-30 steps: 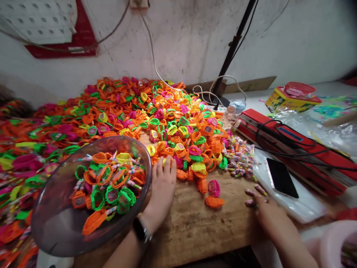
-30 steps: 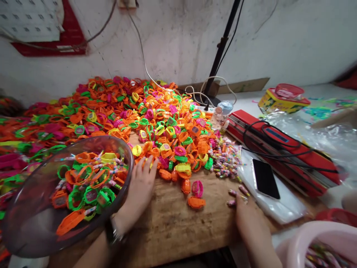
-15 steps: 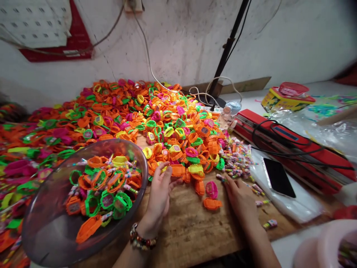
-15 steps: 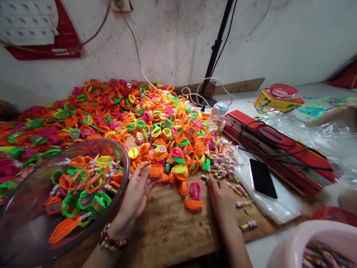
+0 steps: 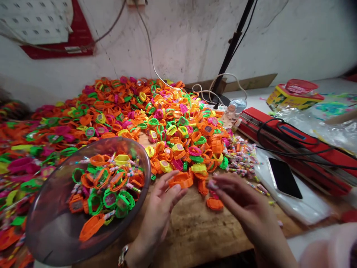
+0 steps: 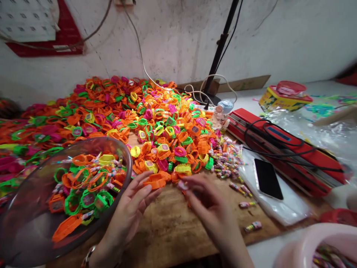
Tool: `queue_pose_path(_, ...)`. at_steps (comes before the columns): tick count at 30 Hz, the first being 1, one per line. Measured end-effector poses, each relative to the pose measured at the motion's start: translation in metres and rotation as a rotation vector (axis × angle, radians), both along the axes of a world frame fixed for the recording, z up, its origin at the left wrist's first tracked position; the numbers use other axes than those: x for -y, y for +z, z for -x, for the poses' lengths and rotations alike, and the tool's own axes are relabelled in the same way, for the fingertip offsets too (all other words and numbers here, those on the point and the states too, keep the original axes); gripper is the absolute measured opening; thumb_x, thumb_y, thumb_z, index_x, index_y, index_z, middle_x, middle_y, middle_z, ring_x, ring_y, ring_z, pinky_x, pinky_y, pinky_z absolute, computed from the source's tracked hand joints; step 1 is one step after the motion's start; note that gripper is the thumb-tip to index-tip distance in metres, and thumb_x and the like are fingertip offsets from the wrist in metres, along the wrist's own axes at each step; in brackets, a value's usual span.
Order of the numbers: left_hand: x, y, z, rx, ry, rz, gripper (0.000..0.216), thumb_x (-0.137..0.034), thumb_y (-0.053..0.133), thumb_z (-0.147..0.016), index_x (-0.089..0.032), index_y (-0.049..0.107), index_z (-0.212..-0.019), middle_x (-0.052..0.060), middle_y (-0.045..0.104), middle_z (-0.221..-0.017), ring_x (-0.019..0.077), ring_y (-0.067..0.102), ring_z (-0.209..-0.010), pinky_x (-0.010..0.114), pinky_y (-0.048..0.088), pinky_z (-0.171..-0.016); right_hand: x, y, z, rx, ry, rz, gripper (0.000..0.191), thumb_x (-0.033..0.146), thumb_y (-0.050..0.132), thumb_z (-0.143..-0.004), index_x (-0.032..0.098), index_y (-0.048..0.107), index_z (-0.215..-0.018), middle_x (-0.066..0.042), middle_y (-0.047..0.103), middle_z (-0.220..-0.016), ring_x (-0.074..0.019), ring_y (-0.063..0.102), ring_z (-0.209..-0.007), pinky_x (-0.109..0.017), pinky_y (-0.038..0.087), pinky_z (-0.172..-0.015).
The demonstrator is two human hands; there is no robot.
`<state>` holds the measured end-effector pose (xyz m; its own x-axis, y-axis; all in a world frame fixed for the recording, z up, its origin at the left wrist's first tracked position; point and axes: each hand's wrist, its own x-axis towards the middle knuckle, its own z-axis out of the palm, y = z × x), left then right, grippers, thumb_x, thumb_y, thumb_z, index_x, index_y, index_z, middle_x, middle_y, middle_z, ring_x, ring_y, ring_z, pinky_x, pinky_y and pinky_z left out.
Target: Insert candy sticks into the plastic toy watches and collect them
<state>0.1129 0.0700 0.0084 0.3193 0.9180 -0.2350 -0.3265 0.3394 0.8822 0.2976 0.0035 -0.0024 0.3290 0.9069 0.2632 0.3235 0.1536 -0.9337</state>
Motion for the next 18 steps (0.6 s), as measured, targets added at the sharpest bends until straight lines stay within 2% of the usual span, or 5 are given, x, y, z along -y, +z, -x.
queue_pose_path(2, 0.003, -0.002, 0.002, -0.148, -0.008, -0.19, 0.02, -0.039, 0.071, -0.078, -0.024, 0.073, -0.092, 0.004, 0.067, -0.104, 0.0168, 0.064, -0.099, 0.026, 0.055, -0.087, 0.002, 0.017, 0.022, -0.046, 0.081, -0.066, 0.02, 0.026, 0.06, -0.088, 0.029, 0.068, -0.106, -0.004, 0.066, -0.103, -0.0157, 0.065, -0.095, -0.025, 0.054, -0.08)
queue_pose_path(4, 0.004, -0.002, 0.005, -0.331, 0.018, -0.4, 0.014, -0.035, 0.067, -0.082, -0.024, 0.074, -0.086, 0.004, 0.068, -0.104, 0.0173, 0.063, -0.103, 0.024, 0.054, -0.087, -0.001, 0.023, 0.039, -0.087, 0.07, -0.076, 0.02, 0.023, 0.059, -0.089, 0.03, 0.069, -0.105, -0.002, 0.067, -0.1, -0.0128, 0.065, -0.091, -0.021, 0.054, -0.079)
queue_pose_path(9, 0.008, 0.004, 0.012, -0.525, 0.101, -0.674, 0.007, -0.027, 0.065, -0.084, -0.025, 0.071, -0.083, 0.003, 0.068, -0.102, 0.0159, 0.066, -0.099, 0.021, 0.055, -0.077, -0.007, 0.012, 0.057, -0.171, 0.024, -0.082, 0.016, 0.022, 0.062, -0.088, 0.029, 0.066, -0.103, 0.001, 0.069, -0.09, -0.0097, 0.067, -0.082, -0.016, 0.055, -0.073)
queue_pose_path(14, 0.012, 0.004, 0.017, -0.641, 0.107, -0.843, 0.008, -0.021, 0.061, -0.087, -0.025, 0.068, -0.087, 0.003, 0.067, -0.107, 0.016, 0.065, -0.102, 0.027, 0.053, -0.089, -0.006, 0.01, 0.066, 0.114, -0.076, -0.199, 0.016, 0.016, 0.058, -0.09, 0.024, 0.063, -0.104, -0.001, 0.068, -0.095, -0.0106, 0.066, -0.089, -0.017, 0.054, -0.077)
queue_pose_path(18, 0.012, 0.005, 0.018, -0.692, 0.141, -0.944, 0.008, -0.018, 0.06, -0.088, -0.024, 0.065, -0.09, 0.003, 0.066, -0.108, 0.0147, 0.064, -0.104, 0.025, 0.051, -0.092, -0.005, 0.01, 0.072, 0.392, -0.181, -0.328, 0.019, 0.012, 0.055, -0.091, 0.017, 0.059, -0.109, -0.005, 0.066, -0.098, -0.0106, 0.063, -0.095, -0.016, 0.052, -0.083)
